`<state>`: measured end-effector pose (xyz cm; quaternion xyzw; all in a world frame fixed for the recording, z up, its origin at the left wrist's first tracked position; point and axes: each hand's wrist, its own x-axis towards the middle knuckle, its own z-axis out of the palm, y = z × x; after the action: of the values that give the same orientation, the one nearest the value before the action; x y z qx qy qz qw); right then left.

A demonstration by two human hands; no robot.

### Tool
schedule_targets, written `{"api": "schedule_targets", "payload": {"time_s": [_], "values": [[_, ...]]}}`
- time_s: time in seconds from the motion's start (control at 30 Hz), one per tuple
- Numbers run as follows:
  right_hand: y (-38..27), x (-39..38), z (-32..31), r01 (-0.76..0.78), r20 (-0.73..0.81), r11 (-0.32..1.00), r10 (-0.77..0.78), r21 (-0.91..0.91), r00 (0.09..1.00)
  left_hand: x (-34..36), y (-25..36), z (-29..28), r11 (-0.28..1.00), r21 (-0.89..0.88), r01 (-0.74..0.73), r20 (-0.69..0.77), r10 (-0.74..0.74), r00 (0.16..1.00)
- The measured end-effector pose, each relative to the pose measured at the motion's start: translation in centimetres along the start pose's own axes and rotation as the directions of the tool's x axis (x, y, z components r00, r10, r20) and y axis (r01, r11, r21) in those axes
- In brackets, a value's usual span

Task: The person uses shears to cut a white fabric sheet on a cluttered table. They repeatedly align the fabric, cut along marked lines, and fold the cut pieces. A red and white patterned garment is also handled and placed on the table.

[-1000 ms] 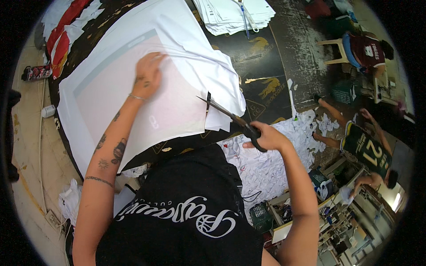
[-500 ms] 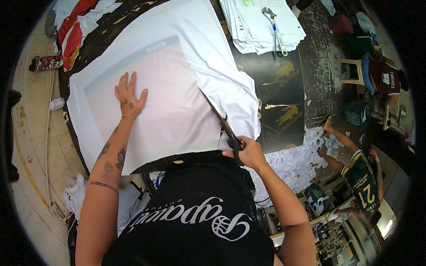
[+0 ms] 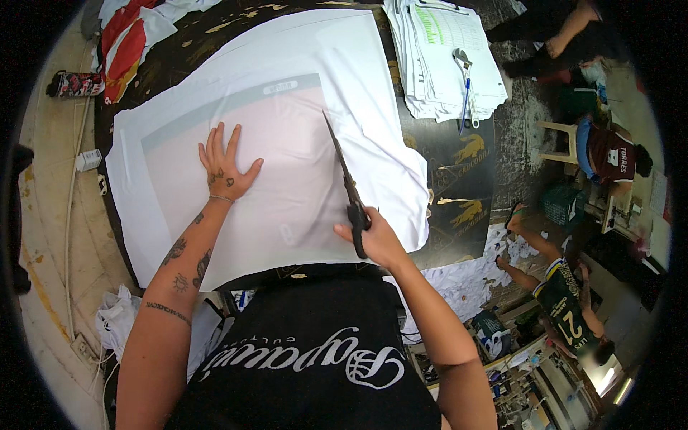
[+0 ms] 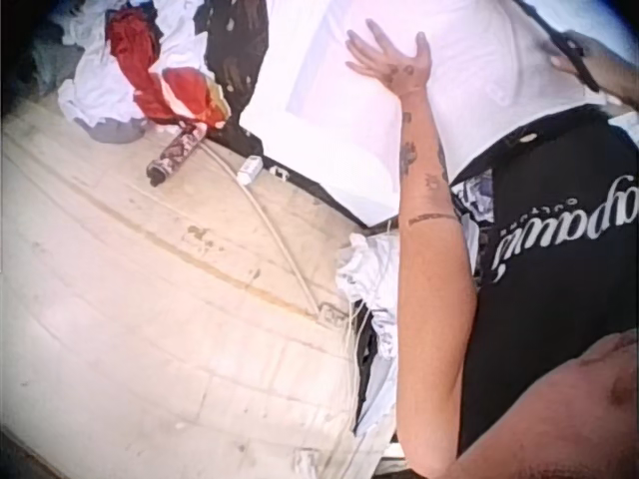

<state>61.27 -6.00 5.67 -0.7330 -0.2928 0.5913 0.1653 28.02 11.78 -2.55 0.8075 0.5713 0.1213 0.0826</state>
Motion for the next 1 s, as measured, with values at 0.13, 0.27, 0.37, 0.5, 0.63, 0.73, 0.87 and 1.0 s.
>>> {"api": "schedule_targets", "payload": {"time_s": [0.13, 0.27, 0.37, 0.5, 0.63, 0.73, 0.87, 1.0], "values": [[-2.5, 1.5, 0.8, -0.027, 0.000, 0.999, 0.027, 0.025, 1.000, 0.0, 0.0, -0.2, 1.000, -0.013, 0.013, 0.003, -0.013, 1.000], [-4.4, 3.2, 1.0, -0.103, 0.017, 0.994, 0.102, 0.044, 0.995, -0.1, 0.0, -0.1, 0.999, -0.052, 0.007, -0.007, -0.008, 1.000], [-5.7, 4.7, 1.1, 0.062, 0.030, 0.991, -0.066, 0.120, 0.997, 0.0, -0.1, -0.1, 0.999, -0.046, 0.021, 0.005, -0.021, 1.000], [-7.5, 6.1, 1.1, -0.024, 0.045, 0.999, 0.022, 0.026, 0.999, -0.1, -0.2, -0.1, 0.998, -0.061, 0.006, -0.019, -0.008, 1.000], [-9.6, 8.0, 0.8, 0.037, 0.050, 0.994, -0.042, 0.101, 0.998, -0.1, -0.2, -0.2, 0.997, -0.074, 0.023, -0.001, -0.023, 1.000], [-11.5, 9.4, 0.5, 0.031, 0.068, 0.999, -0.033, 0.041, 0.997, -0.1, -0.2, -0.3, 0.997, -0.072, 0.034, 0.000, -0.034, 0.999], [-14.1, 10.7, 0.5, 0.135, 0.069, 0.981, -0.146, 0.136, 0.987, -0.1, -0.4, -0.2, 0.995, -0.103, 0.006, -0.026, -0.008, 1.000], [-16.4, 12.3, 0.5, -0.042, 0.018, 0.999, 0.042, -0.026, 0.999, -0.3, -0.5, -0.3, 0.994, -0.112, 0.016, -0.020, -0.018, 1.000]]}}
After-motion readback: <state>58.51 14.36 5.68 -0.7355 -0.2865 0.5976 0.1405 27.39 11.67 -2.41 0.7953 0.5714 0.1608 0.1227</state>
